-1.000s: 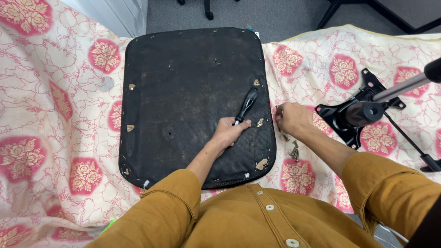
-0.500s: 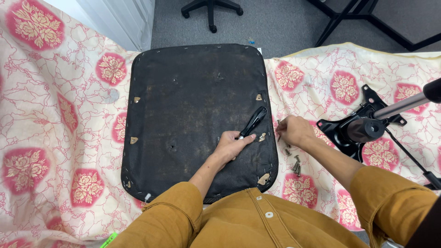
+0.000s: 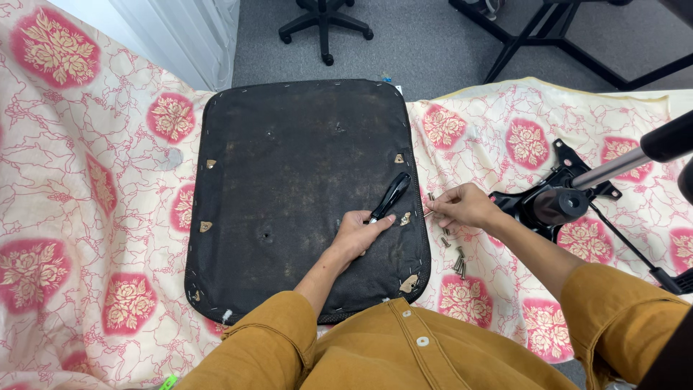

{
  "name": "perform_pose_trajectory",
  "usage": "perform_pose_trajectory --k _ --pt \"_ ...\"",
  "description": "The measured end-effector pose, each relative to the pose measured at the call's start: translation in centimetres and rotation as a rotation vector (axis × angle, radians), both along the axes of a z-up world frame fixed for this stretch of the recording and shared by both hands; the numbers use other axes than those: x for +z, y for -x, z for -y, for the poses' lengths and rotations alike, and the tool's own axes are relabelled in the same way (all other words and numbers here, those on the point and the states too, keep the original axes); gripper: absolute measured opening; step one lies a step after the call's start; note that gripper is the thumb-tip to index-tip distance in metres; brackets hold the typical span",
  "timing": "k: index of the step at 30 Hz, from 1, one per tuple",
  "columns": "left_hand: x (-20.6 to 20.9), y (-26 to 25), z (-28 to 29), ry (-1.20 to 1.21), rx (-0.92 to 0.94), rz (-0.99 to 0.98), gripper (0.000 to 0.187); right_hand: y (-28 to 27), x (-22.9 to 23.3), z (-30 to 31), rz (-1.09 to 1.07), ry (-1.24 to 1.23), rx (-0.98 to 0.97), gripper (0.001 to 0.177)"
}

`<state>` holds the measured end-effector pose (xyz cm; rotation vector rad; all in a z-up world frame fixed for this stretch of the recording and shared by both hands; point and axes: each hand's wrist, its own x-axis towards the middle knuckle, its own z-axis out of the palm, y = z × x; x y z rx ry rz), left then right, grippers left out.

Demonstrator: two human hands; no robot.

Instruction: The person uses a screwdriver to remove screws from the underside of a chair seat. They place the removed screws on the patterned cloth beside the seat. The clip shows only the disassembly phase; reassembly is not shown.

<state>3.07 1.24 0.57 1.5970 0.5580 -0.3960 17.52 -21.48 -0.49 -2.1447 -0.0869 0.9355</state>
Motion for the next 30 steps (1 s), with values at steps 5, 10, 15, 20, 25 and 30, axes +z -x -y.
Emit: perform_pose_trajectory --k 5,10,15,20,25,30 --pt "0.3 0.1 0.0 0.016 0.003 -0.001 0.035 1.0 2.0 0.3 -0.08 -0.028 -0.098 0.03" --pt "0.6 0.1 0.2 0.092 0.066 0.006 0.031 0.5 3.1 -0.6 -0.022 -0.107 -0.127 0.026" --pt "0.6 -1.5 -0.4 0.049 0.156 0.08 0.044 -0.7 4.2 -2.4 0.049 -0.105 -0.086 0.025" --pt "1.4 -4.5 -1.7 0.197 0.278 0.144 0.046 -1.8 4.6 -4.7 0.085 -0.094 -0.016 0.025" --pt "2.0 -5.8 -2.8 0.121 0.247 0.114 0.046 -3.3 4.3 -6.5 0.148 -0.09 0.038 0.023" --pt "1.4 -5.0 -3.2 0.053 0.251 0.052 0.045 -5.1 4.3 -7.6 0.23 -0.104 0.051 0.022"
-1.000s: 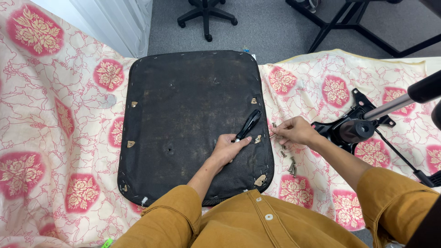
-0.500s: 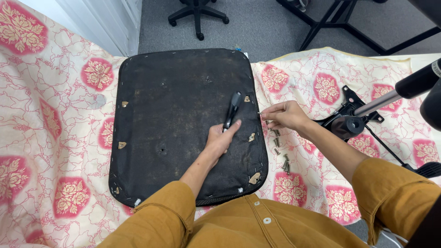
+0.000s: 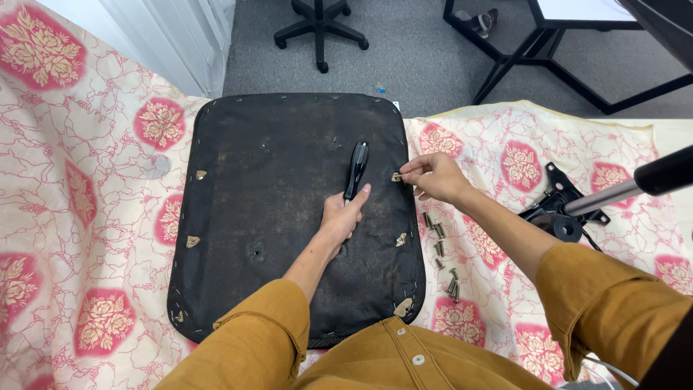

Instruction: The person uses a screwdriver to remove screws from the underside of a chair seat. They place the removed screws on the patterned cloth beside the seat. The clip shows only the disassembly phase; reassembly is not shown.

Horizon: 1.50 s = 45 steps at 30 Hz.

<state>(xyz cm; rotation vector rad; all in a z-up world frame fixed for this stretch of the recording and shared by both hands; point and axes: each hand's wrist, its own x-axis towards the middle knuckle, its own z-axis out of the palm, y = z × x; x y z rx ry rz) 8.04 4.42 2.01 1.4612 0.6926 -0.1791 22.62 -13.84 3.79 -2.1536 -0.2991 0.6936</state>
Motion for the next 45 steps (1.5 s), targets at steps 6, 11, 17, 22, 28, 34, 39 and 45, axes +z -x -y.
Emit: perform_pose_trajectory --k 6,11,17,22,28,34,39,45 --pt "-1.3 -0.1 -0.3 -0.038 -0.064 0.019 0.046 -0.7 0.6 -1.3 0.099 0.002 -0.006 0.018" --pt "-2.3 -0.4 -0.1 -0.098 -0.109 0.071 0.046 -0.6 0.6 -1.5 0.218 0.129 0.012 0.014" --pt "-2.3 -0.5 -0.3 -0.082 -0.094 0.039 0.045 -0.5 -0.4 -1.2 0.305 0.207 0.038 0.016" --pt "-2.0 -0.6 -0.2 -0.097 -0.107 0.024 0.042 -0.9 -0.4 -1.4 0.39 0.3 0.075 0.015" --pt "-1.6 -0.7 -0.2 -0.136 -0.137 -0.044 0.04 -0.8 0.8 -2.3 0.476 0.38 0.209 0.013" --pt "-1.5 -0.8 -0.2 -0.133 -0.128 -0.053 0.04 -0.3 1.8 -3.3 0.592 0.424 0.315 0.015" --pt "-1.8 -0.9 -0.1 -0.132 -0.12 -0.04 0.04 -0.2 2.1 -3.3 0.631 0.481 0.338 0.025" --pt "-1.8 -0.8 -0.1 -0.131 -0.12 -0.031 0.038 -0.3 1.7 -3.8 0.704 0.604 0.339 0.046"
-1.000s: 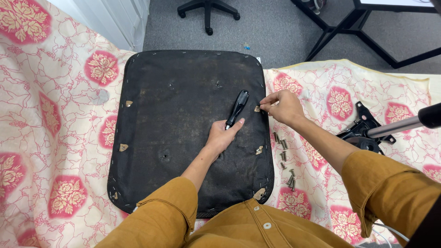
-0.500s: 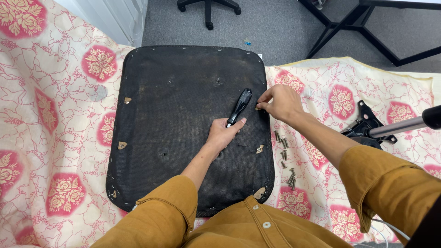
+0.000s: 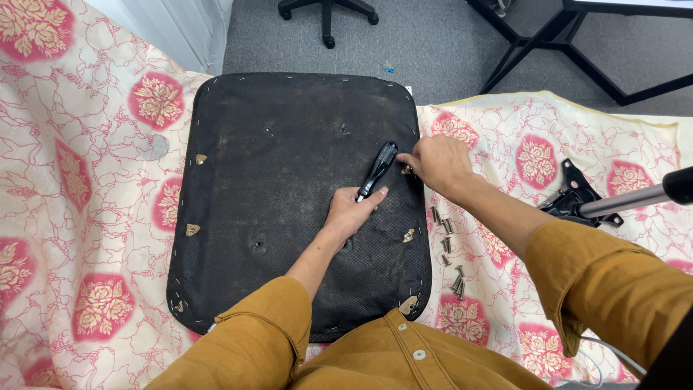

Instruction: The person uses a screwdriver to remove screws from the underside of a chair seat. They place the removed screws on the patterned cloth beside the seat. The clip shows only the disassembly phase; reassembly is not shown.

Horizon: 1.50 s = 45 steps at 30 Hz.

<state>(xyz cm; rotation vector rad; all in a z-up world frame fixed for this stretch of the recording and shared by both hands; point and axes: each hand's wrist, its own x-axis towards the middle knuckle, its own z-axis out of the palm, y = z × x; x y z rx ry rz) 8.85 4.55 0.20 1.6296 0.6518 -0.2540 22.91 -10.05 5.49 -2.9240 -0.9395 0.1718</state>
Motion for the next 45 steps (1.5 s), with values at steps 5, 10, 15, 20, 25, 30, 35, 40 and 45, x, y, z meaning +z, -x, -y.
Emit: perform_pose_trajectory --k 5,10,15,20,25,30,35,40,45 --pt "0.0 0.0 0.0 0.005 0.018 -0.001 0.038 -0.1 0.3 0.1 -0.011 0.013 -0.042 0.053" --pt "-0.2 -0.1 0.0 0.012 0.005 0.006 0.038 -0.5 1.0 0.7 -0.083 -0.15 0.138 0.025" --pt "-0.4 -0.1 0.0 0.002 0.004 0.015 0.039 -0.2 0.5 0.4 -0.141 -0.146 0.117 0.012" --pt "-0.5 -0.1 0.0 -0.004 0.008 0.019 0.039 0.0 0.0 -0.2 -0.148 -0.128 0.038 0.01" --pt "-0.5 0.0 0.0 0.003 0.01 0.02 0.039 0.5 -0.1 -0.6 -0.03 -0.162 0.084 0.013" --pt "-0.4 0.0 -0.1 0.015 0.012 0.025 0.039 1.5 0.2 -1.0 -0.044 0.054 -0.005 0.024" --pt "-0.3 0.0 0.0 0.012 0.009 0.019 0.04 1.6 0.2 -0.3 -0.023 0.025 0.065 0.019" --pt "-0.2 0.0 -0.1 0.014 0.008 0.016 0.039 1.4 -0.2 -0.3 0.024 0.061 0.08 0.019" --pt "-0.5 0.0 0.0 0.014 0.008 0.05 0.038 1.3 -0.9 -1.2 0.013 0.174 0.071 0.022"
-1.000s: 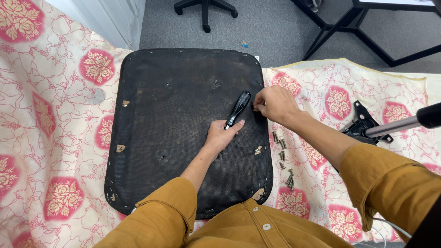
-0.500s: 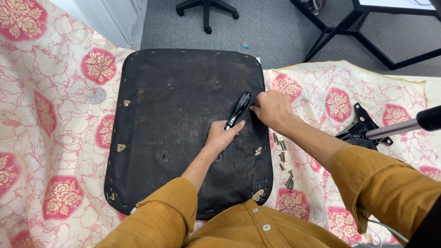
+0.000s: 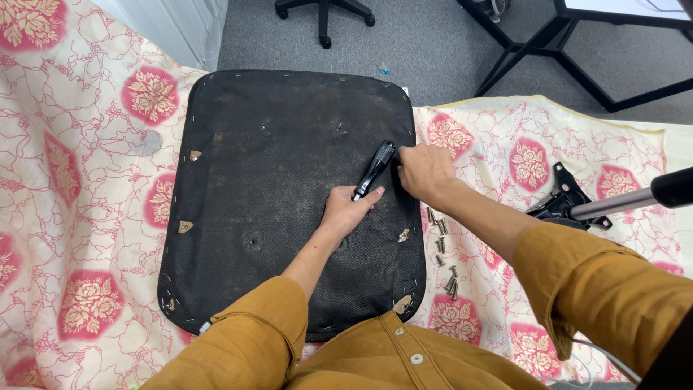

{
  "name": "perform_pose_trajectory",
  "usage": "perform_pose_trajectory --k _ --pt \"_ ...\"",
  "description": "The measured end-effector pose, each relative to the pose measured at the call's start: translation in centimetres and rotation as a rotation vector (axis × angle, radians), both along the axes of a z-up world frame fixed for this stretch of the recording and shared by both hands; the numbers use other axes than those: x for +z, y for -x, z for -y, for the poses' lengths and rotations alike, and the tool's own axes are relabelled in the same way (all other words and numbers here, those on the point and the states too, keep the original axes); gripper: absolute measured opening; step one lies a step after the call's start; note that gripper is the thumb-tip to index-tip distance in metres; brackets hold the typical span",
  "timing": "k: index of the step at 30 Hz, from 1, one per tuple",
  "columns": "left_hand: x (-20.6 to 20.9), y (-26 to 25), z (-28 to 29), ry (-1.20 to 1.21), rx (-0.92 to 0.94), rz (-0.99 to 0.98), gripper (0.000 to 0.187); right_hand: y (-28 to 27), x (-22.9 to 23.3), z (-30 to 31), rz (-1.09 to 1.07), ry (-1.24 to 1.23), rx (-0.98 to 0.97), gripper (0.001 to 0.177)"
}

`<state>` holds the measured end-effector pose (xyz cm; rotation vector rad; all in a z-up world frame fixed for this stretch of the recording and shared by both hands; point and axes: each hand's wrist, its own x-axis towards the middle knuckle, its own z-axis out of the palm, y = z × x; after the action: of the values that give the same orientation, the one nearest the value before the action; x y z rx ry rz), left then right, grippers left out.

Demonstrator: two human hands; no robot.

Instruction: The person uses a screwdriver to remove screws from the underside of a chair seat. They place the removed screws on the patterned cloth beside the seat. The clip shows only the disassembly phase; reassembly is not shown.

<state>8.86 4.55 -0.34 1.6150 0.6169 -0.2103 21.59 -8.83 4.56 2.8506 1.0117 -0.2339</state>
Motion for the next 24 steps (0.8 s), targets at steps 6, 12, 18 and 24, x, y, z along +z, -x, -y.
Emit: perform_pose_trajectory --k 6,12,18,24 --pt "-0.2 0.0 0.0 -0.009 0.015 -0.026 0.037 -0.7 -1.4 -0.6 0.02 0.081 0.03 0.023" --pt "-0.3 -0.1 0.0 -0.031 0.019 -0.018 0.038 -1.4 -2.1 -1.0 0.075 0.148 0.061 0.019" --pt "-0.2 0.1 0.0 -0.007 0.021 -0.025 0.037 -1.1 -0.7 -1.2 0.035 0.134 0.045 0.025" --pt "-0.1 0.2 0.0 0.007 0.014 0.031 0.039 -1.3 1.2 1.0 0.01 -0.167 0.126 0.032"
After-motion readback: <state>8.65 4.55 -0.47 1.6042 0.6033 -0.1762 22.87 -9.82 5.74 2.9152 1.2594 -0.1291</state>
